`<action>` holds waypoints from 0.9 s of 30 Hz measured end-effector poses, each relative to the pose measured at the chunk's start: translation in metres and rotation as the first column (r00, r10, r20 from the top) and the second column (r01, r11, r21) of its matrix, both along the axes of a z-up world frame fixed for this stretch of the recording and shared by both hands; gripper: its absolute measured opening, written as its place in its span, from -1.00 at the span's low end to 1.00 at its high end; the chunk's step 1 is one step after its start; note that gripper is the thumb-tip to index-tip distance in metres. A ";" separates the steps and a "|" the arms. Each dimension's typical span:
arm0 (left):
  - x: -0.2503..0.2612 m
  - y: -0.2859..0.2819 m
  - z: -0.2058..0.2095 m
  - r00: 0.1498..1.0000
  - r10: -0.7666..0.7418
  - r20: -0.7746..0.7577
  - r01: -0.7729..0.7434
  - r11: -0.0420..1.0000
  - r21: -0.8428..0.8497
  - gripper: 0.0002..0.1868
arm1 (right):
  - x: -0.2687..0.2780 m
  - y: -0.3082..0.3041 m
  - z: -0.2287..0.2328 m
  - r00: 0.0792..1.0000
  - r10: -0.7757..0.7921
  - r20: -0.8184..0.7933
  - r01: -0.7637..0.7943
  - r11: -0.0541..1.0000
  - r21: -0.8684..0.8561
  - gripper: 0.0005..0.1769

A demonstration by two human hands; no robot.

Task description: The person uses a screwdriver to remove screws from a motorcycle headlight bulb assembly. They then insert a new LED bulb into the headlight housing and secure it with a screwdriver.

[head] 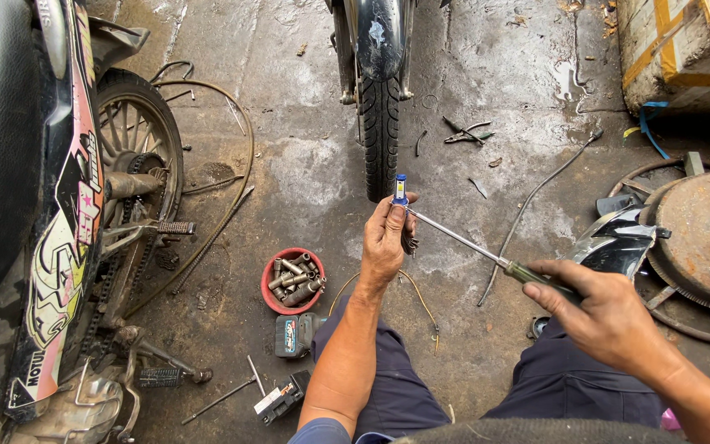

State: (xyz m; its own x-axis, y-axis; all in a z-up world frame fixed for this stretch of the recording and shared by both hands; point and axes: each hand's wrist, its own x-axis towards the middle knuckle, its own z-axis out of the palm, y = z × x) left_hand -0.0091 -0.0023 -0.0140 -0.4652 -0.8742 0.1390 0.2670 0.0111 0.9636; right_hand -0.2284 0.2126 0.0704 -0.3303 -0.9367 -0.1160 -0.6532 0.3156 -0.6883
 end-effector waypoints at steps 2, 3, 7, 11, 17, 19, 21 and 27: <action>-0.001 0.001 -0.002 1.000 0.008 0.021 -0.008 1.000 -0.022 -0.61 | -0.003 -0.002 0.004 1.000 0.004 -0.008 -0.004 1.000 -0.002 -0.58; -0.001 0.001 -0.003 0.999 0.017 0.040 -0.015 0.999 -0.046 -0.62 | -0.004 -0.003 0.007 1.000 0.008 -0.017 -0.008 1.000 -0.005 -0.59; -0.005 0.001 -0.004 0.997 0.009 0.072 -0.006 0.999 -0.051 -0.60 | -0.002 -0.007 0.025 0.955 0.121 -0.272 -0.198 0.941 -0.273 -0.53; -0.009 0.003 -0.009 0.990 0.017 0.138 -0.001 0.994 -0.113 -0.60 | -0.021 -0.021 0.033 0.989 0.034 0.145 -0.075 0.954 0.289 -0.72; 0.002 0.063 -0.029 0.929 0.059 0.366 -0.010 0.991 -0.134 -0.64 | -0.019 -0.013 0.058 0.965 -0.046 0.257 -0.140 0.737 0.661 -0.56; 0.012 0.096 -0.050 0.874 0.114 0.472 -0.049 0.988 -0.149 -0.68 | -0.019 0.006 0.035 0.983 0.066 0.173 -0.169 0.695 0.699 -0.48; 0.018 0.126 -0.070 0.817 0.233 0.527 -0.194 0.973 -0.128 -0.67 | -0.014 0.027 0.001 0.967 0.041 0.250 -0.203 0.717 0.667 -0.50; 0.045 0.143 -0.114 0.745 0.331 0.579 -0.242 0.943 -0.228 -0.77 | 0.015 0.005 -0.012 0.972 0.179 0.150 -0.230 0.632 0.740 -0.58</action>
